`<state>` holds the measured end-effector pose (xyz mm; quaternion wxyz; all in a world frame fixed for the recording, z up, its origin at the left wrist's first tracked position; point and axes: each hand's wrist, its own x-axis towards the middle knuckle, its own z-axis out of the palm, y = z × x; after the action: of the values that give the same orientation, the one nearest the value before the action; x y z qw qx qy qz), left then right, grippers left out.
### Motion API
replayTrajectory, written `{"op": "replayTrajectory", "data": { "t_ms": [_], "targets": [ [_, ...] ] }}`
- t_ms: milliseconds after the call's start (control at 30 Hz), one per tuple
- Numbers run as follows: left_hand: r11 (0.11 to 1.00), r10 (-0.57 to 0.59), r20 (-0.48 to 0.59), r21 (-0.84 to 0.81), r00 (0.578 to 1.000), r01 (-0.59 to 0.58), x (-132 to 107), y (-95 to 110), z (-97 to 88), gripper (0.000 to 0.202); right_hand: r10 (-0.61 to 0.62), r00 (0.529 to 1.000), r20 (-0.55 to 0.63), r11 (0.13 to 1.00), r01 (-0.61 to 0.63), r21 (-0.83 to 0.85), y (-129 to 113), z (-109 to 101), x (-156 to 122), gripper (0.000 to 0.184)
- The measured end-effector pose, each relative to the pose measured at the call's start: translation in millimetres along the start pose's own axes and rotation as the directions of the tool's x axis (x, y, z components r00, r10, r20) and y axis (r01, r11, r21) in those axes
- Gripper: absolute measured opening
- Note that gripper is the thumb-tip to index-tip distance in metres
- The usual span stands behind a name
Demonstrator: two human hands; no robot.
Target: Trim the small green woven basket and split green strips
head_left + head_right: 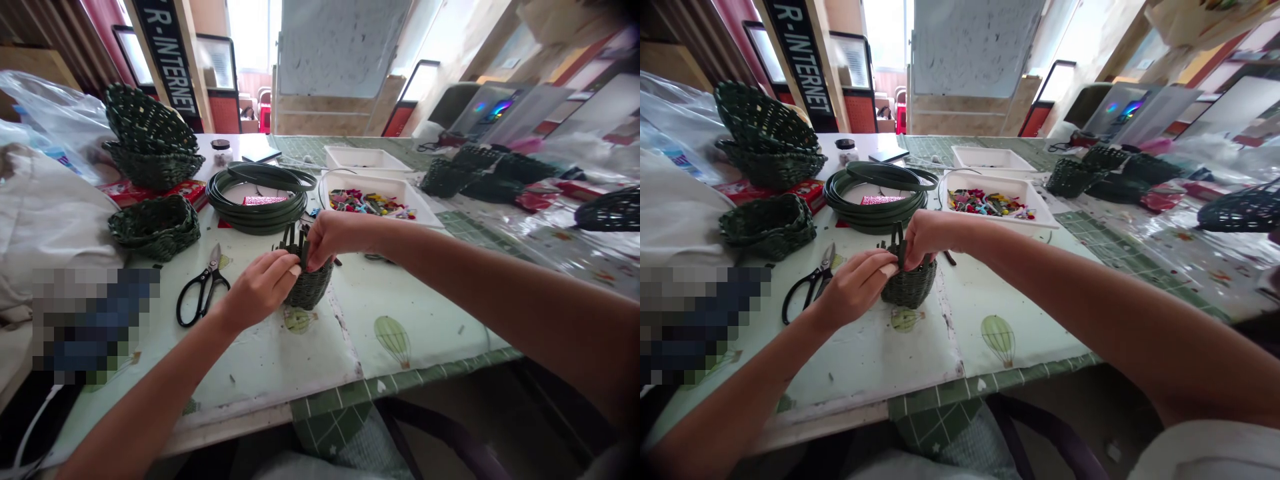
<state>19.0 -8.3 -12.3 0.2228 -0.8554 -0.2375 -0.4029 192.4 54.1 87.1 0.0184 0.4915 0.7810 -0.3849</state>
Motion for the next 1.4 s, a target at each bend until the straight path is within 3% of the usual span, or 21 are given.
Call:
{"op": "replayTrajectory", "data": {
  "t_ms": [100, 233, 367, 467, 633, 833, 1033, 1400],
  "targets": [
    [0.999, -0.011, 0.025, -0.030, 1.000, 0.011, 0.9, -1.2, -0.5, 0.012, -0.010, 0.998, -0.066, 0.994, 0.003, -0.107, 2.3, 3.9, -2.0, 0.008],
    [0.991, -0.084, 0.029, -0.103, 0.996, 0.087, -0.1, -4.7, 1.5, 0.010, -0.087, 0.992, -0.097, 0.991, 0.076, -0.114, 7.4, 6.5, -8.0, 0.013],
    [0.978, -0.131, 0.054, -0.157, 0.990, 0.138, -1.3, -6.5, 3.5, 0.009, -0.246, 0.969, -0.005, 0.956, 0.242, -0.164, 10.3, 1.7, -18.6, 0.013],
    [0.975, -0.140, 0.052, -0.166, 0.989, 0.147, -1.4, -5.8, 3.9, 0.009, -0.280, 0.960, 0.016, 0.948, 0.279, -0.151, 14.9, -1.9, -23.2, 0.016],
    [0.975, -0.142, 0.050, -0.163, 0.989, 0.149, -0.2, -3.8, 3.6, 0.008, -0.231, 0.960, -0.158, 0.964, 0.248, 0.094, 27.2, 2.9, -21.6, 0.028],
    [0.980, -0.124, 0.041, -0.154, 0.991, 0.129, -0.3, -3.3, 2.8, 0.009, -0.114, 0.958, -0.261, 0.988, 0.137, 0.069, 32.4, 10.4, -20.9, 0.029],
    [0.988, -0.072, 0.024, -0.135, 0.997, 0.075, -3.9, -2.1, 3.9, 0.012, -0.123, 0.954, -0.274, 0.984, 0.154, 0.094, 35.0, 11.9, -17.6, 0.031],
    [0.992, -0.052, 0.011, -0.111, 0.999, 0.053, -3.4, 2.7, 4.0, 0.013, -0.021, 0.982, -0.188, 0.993, 0.043, 0.112, 27.6, 3.6, -11.1, 0.026]
  ]
}}
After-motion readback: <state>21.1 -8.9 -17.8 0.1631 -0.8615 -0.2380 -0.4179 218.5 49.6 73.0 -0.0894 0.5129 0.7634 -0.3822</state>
